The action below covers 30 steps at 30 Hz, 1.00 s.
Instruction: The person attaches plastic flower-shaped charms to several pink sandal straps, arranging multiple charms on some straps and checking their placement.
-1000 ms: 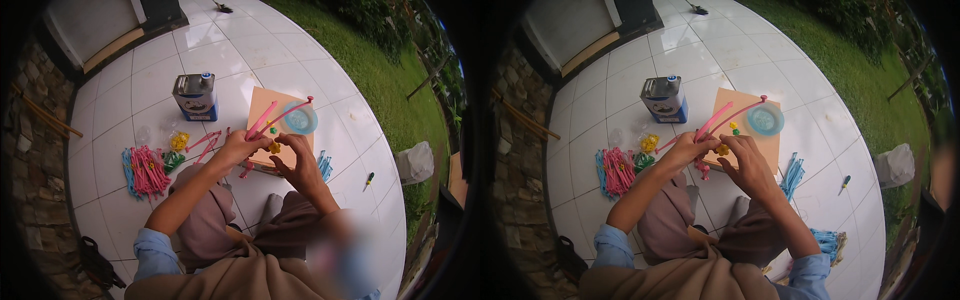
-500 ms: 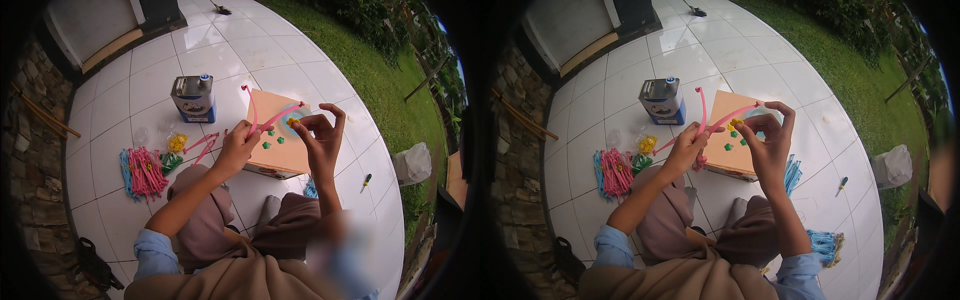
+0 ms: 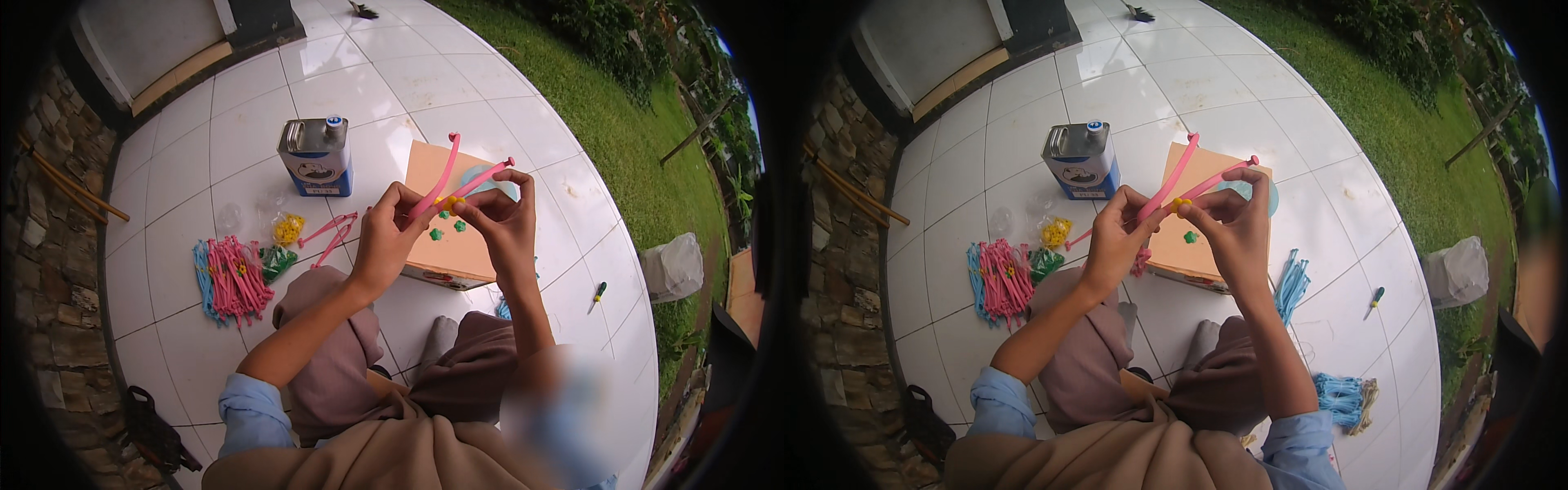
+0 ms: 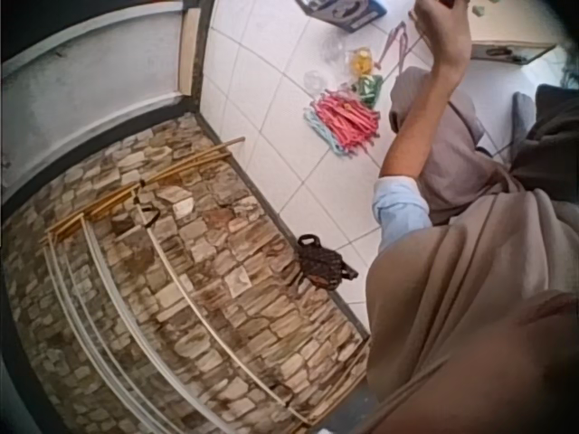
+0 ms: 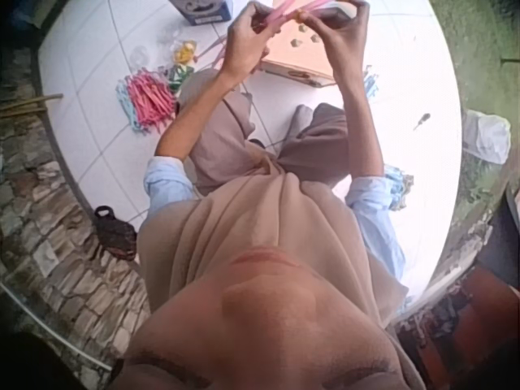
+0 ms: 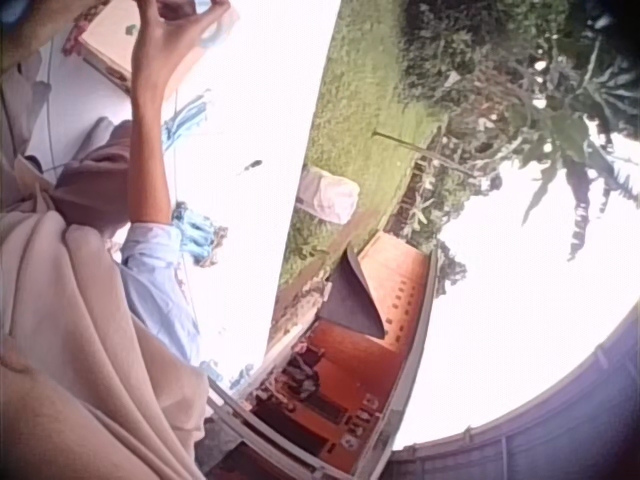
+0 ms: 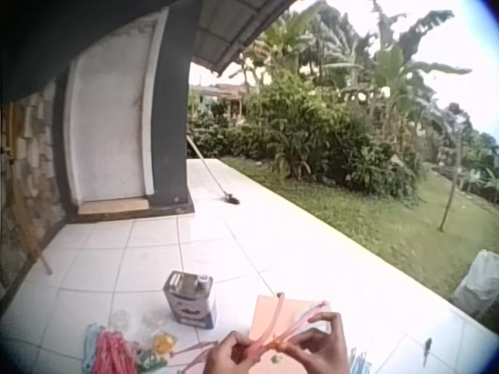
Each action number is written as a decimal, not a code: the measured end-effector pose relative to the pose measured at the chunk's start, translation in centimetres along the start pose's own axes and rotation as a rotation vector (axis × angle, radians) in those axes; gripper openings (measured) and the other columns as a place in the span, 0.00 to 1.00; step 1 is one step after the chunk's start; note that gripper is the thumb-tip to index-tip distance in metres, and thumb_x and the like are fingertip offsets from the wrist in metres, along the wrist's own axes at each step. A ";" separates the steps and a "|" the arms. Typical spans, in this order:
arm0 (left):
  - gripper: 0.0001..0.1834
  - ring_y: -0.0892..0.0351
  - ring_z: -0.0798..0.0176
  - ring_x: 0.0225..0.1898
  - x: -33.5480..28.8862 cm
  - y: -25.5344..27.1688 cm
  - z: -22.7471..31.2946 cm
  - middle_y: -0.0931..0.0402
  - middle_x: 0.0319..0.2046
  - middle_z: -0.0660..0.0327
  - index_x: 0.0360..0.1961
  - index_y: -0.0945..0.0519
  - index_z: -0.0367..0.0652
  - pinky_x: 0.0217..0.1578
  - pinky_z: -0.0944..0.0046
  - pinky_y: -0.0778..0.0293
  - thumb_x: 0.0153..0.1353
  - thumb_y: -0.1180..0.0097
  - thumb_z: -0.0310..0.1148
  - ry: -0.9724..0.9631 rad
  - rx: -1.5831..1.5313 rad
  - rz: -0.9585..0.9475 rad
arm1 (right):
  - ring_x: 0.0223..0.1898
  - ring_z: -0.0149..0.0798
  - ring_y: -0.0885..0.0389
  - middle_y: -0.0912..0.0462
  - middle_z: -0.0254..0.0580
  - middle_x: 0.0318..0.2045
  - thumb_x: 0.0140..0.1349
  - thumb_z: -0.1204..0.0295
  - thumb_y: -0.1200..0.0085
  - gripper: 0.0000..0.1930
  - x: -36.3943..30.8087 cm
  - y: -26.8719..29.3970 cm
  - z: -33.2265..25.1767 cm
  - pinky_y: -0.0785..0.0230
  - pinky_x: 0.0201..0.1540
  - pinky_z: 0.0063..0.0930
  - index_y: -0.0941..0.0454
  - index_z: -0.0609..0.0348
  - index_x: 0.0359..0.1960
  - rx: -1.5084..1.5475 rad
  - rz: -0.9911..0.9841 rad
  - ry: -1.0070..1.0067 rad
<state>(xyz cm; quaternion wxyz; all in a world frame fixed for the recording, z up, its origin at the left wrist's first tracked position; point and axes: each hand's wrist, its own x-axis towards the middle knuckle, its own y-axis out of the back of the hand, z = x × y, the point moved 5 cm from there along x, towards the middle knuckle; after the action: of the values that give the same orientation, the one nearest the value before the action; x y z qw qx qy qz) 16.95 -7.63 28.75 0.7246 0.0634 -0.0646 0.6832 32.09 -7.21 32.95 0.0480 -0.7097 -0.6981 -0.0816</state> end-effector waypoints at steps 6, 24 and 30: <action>0.07 0.26 0.75 0.30 -0.2 -0.1 0.9 0.24 0.27 0.60 0.29 0.33 0.37 0.31 0.74 0.29 0.58 0.46 0.24 -0.031 -0.083 0.025 | 0.30 0.31 0.20 0.20 0.43 0.25 0.48 0.77 0.36 0.27 -0.1 0.5 -0.8 0.30 0.34 0.19 0.44 0.59 0.44 0.024 0.010 -0.029; 0.18 0.29 0.79 0.25 -0.4 -0.2 1.5 0.22 0.34 0.55 0.20 0.43 0.43 0.21 0.79 0.32 0.56 0.45 0.21 -0.125 -0.035 0.020 | 0.30 0.32 0.19 0.20 0.44 0.25 0.47 0.76 0.35 0.26 0.3 0.6 -0.2 0.29 0.32 0.19 0.43 0.60 0.42 -0.070 -0.043 -0.002; 0.19 0.29 0.79 0.26 -0.3 -0.4 1.5 0.22 0.34 0.55 0.20 0.44 0.44 0.20 0.79 0.32 0.56 0.45 0.20 -0.168 -0.065 0.007 | 0.26 0.30 0.21 0.20 0.43 0.24 0.47 0.75 0.35 0.26 0.2 0.7 -0.1 0.30 0.31 0.19 0.42 0.60 0.41 -0.142 -0.014 0.034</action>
<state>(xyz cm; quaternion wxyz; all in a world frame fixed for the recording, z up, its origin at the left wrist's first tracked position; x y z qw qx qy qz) 17.32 -8.22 30.21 0.7160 0.0968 -0.1474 0.6754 32.74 -7.05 33.15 0.0090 -0.7049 -0.6946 -0.1434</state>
